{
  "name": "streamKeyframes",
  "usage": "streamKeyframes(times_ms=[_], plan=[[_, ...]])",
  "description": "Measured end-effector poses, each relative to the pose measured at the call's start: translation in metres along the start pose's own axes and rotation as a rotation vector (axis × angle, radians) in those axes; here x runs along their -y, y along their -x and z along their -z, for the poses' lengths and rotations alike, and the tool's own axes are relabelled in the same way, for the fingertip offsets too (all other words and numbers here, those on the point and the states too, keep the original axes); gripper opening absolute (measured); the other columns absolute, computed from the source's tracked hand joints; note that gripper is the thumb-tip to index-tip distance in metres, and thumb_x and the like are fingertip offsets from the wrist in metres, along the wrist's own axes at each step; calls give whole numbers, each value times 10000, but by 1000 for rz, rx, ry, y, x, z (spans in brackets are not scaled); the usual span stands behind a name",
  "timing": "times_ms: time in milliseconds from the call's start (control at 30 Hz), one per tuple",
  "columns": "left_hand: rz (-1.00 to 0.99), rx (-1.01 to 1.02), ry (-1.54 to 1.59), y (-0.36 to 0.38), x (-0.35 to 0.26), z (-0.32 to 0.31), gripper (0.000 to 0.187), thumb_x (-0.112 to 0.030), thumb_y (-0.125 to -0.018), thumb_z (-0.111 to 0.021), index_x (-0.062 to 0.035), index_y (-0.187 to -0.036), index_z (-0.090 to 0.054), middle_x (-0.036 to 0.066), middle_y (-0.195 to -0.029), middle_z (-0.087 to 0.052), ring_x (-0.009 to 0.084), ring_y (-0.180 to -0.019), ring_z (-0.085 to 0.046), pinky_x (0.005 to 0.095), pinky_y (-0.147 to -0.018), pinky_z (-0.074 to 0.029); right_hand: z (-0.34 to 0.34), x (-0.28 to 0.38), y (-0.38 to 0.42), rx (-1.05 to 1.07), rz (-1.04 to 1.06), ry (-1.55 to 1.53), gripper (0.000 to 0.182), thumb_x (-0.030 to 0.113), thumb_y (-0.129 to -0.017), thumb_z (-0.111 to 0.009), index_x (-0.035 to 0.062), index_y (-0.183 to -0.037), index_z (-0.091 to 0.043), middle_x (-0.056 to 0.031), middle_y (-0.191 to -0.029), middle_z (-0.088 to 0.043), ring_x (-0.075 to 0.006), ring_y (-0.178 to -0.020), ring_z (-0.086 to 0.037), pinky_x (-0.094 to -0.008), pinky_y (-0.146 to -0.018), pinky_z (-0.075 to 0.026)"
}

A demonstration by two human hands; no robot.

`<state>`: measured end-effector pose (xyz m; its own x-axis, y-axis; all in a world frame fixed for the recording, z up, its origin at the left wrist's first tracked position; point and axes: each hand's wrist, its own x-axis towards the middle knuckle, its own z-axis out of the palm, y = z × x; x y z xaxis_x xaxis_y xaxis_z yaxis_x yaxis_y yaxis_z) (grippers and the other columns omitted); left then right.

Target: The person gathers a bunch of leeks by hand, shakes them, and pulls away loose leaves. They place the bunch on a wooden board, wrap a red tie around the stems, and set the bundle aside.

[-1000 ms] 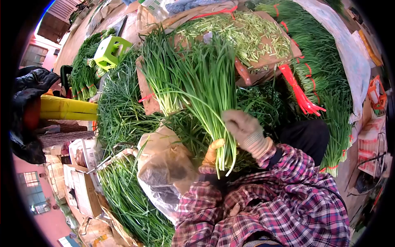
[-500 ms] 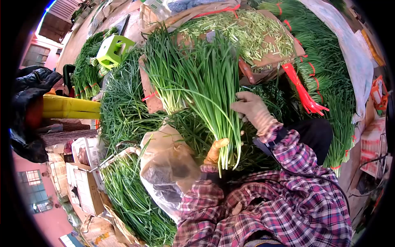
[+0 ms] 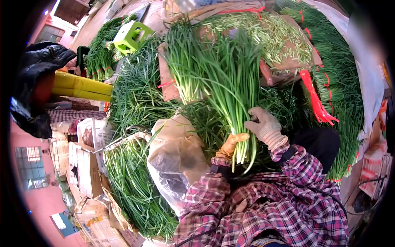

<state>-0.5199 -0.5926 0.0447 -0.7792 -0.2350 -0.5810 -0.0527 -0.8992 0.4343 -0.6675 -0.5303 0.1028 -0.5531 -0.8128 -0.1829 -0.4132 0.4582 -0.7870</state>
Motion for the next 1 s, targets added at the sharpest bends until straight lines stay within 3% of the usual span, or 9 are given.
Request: streamKeyframes(times_ms=[133, 267, 467, 533, 600, 700, 867, 933, 1000], plan=[[-52, 48, -9, -5, 2, 2, 268, -156, -733, -736, -40, -933, -599, 15, -740, -602, 132, -556, -577, 271, -472, -478, 2, -6, -5, 39, -96, 72, 377, 248, -696, -666, 60, -1013, -588, -118, -857, -639, -260, -746, -619, -336, -675, -494], [47, 91, -18, -3, 0, 14, 350, -196, -733, -716, -17, -1005, -588, 60, -797, -632, 160, -600, -606, 270, -523, -523, 19, -4, -2, 145, -211, -522, 304, 170, -748, -641, -8, -990, -590, -35, -759, -596, -118, -613, -551, -250, -539, -469], [40, 136, -42, -2, -1, 12, 474, -247, -762, -664, 34, -1126, -548, 123, -926, -651, 158, -672, -636, 252, -575, -547, 35, 3, 7, 160, -295, -614, 250, 166, -774, -628, 28, -981, -603, 21, -724, -563, -52, -575, -502, -204, -478, -427], [56, 144, -64, 2, -6, 7, 426, -261, -760, -671, 18, -1068, -574, 138, -915, -653, 170, -657, -636, 267, -543, -544, 22, -5, 2, 132, -301, -508, 270, 176, -760, -649, 20, -976, -605, 11, -714, -561, -62, -575, -508, -214, -484, -428], [43, 136, -91, -3, -3, 9, 422, -269, -757, -675, 12, -1056, -574, 144, -909, -652, 178, -652, -635, 272, -530, -540, 9, -15, 2, 104, 17, -54, 256, 166, -743, -666, -6, -912, -581, -26, -675, -549, -91, -538, -494, -250, -480, -415], [20, 119, -76, 0, -4, 5, 428, -276, -755, -678, 5, -1059, -566, 150, -897, -653, 192, -636, -632, 276, -513, -535, 8, -14, 3, 88, -140, -174, 341, 248, -703, -677, -11, -906, -590, -107, -732, -608, -227, -660, -560, -319, -631, -467], [-24, 225, 135, 3, -7, -1, 474, -163, -750, -698, 38, -1140, -518, 165, -1101, -593, 213, -792, -648, 307, -602, -568, 63, 16, 16, 355, -305, -492, 199, 201, -756, -611, 21, -841, -604, 6, -634, -528, -52, -478, -442, -198, -412, -323], [-9, 248, 167, 1, -5, 4, 529, -130, -756, -684, 43, -1204, -462, 178, -1151, -561, 228, -810, -645, 319, -606, -573, 86, 46, 25, 294, -388, -761, 183, 159, -760, -581, 47, -896, -631, 41, -644, -522, -22, -467, -408, -166, -399, -257], [-26, 255, 18, 0, -5, 5, 560, -215, -765, -673, 16, -1229, -464, 129, -1211, -539, 172, -846, -617, 301, -655, -553, 91, 56, 21, 156, -180, -769, 266, 141, -737, -592, 37, -979, -627, 51, -661, -525, -20, -475, -416, -159, -411, -268]])
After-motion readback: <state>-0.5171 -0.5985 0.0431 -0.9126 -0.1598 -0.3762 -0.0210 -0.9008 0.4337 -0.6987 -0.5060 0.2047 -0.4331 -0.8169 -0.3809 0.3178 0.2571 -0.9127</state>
